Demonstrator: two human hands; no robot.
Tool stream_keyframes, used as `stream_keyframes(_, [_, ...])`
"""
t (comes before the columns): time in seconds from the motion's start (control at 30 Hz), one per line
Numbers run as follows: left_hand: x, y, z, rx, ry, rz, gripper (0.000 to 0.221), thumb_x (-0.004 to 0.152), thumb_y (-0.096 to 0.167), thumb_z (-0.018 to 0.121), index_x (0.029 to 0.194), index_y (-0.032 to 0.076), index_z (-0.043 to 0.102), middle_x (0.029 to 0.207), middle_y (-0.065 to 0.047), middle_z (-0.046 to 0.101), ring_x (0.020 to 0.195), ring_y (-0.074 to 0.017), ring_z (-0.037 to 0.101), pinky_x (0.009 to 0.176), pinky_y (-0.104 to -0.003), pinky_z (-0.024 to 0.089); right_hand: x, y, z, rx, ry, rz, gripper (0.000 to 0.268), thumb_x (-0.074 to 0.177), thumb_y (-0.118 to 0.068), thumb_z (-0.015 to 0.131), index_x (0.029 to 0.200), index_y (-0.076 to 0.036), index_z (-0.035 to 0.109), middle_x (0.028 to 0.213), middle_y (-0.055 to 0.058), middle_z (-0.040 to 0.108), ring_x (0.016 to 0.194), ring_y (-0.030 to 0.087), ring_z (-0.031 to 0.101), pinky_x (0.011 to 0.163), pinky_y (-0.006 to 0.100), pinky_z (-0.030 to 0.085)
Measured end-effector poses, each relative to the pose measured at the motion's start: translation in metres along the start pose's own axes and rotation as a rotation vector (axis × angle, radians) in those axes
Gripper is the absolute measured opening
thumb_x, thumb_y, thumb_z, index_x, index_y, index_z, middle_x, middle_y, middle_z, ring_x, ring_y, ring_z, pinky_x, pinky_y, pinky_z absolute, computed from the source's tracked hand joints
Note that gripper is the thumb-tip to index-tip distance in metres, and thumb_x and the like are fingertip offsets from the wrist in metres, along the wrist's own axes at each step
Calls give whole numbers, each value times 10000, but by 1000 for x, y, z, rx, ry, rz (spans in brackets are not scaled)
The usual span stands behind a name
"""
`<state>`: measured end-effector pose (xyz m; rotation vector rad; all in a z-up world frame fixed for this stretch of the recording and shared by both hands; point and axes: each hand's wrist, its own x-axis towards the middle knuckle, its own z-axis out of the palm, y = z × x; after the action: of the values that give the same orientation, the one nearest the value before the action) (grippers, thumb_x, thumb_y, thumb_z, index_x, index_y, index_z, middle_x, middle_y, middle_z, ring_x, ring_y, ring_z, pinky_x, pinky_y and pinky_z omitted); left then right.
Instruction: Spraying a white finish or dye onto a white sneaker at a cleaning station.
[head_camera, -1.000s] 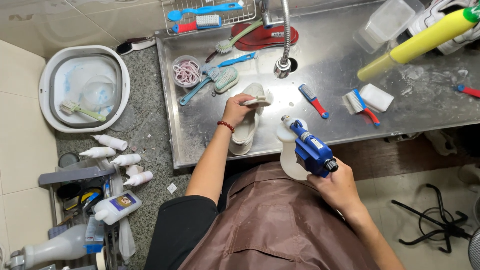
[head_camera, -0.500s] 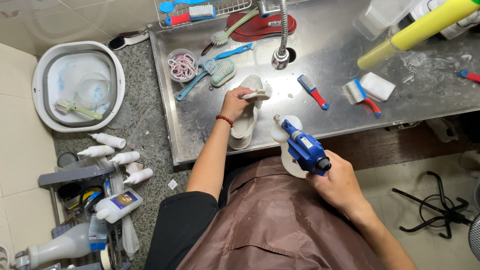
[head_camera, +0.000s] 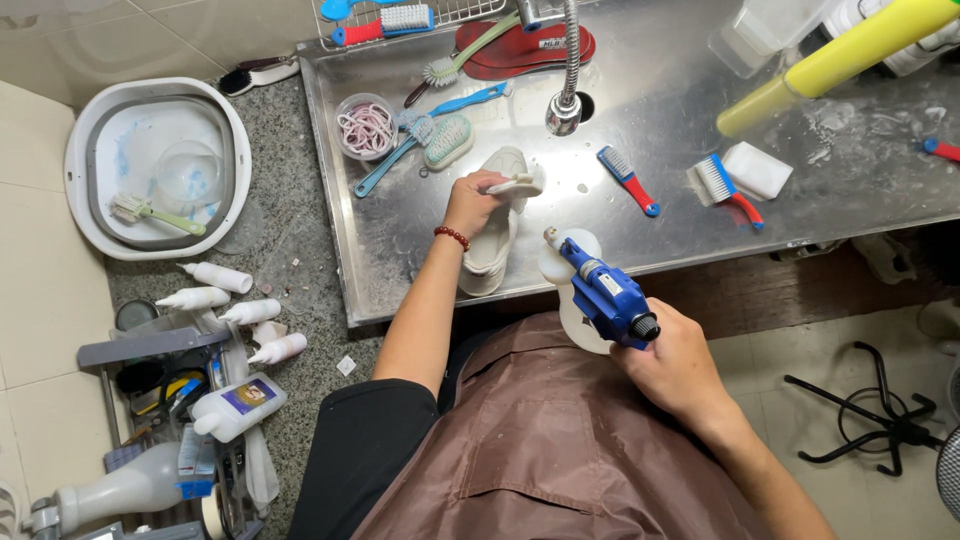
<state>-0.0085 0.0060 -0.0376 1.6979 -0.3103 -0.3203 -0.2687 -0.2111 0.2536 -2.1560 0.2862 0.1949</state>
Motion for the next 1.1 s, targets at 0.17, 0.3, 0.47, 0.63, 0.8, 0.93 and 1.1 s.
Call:
stream_keyframes(0.17, [0,5,0,-17,2,-22,264,766,11,826,1025,61,807,1076,-113,736,1021,-197,690,919,-297,543,0,8,1,-14,12,21,284,692,-81,717,965,-22,667,898,140,693,823,310,688,779,380,535])
stream_keyframes(0.3, [0,4,-1,-23,-10,-26,242,787,27,825,1025,62,808,1075,-105,734,1016,-187,689,915,-292,544,0,12,-1,-25,26,32,283,686,-91,732,946,-14,652,885,151,680,809,321,681,769,387,534])
stream_keyframes(0.47, [0,3,-1,-27,-12,10,230,790,49,849,1016,54,808,1048,-101,733,994,-180,683,902,-289,539,0,17,-2,-40,45,1,300,684,-92,732,967,-19,665,911,147,694,840,323,689,784,390,534])
stream_keyframes(0.63, [-1,8,-2,-34,-19,16,232,790,67,858,1016,54,806,1030,-87,731,968,-174,678,882,-287,538,-1,21,-3,-38,74,3,300,692,-95,730,975,-18,666,910,149,699,843,325,694,789,391,536])
stream_keyframes(0.8, [-1,10,-1,-28,-17,19,223,791,68,862,1006,50,807,1027,-78,732,978,-165,677,885,-279,537,-1,23,-5,-46,73,26,286,693,-103,734,961,-25,676,905,149,702,842,327,695,786,392,538])
stream_keyframes(0.93, [-1,10,-2,-35,-22,12,223,792,64,860,1007,43,807,1029,-79,733,973,-164,677,884,-278,537,-2,31,-4,-37,100,29,297,688,-110,737,966,-25,678,914,148,708,852,323,699,792,391,538])
stream_keyframes(1.1, [-1,15,-2,-70,-21,-8,219,801,62,854,1011,35,799,1036,-67,729,954,-149,675,872,-264,542,-3,32,-5,-17,99,36,294,693,-112,741,966,-24,675,905,145,705,836,312,701,790,388,536])
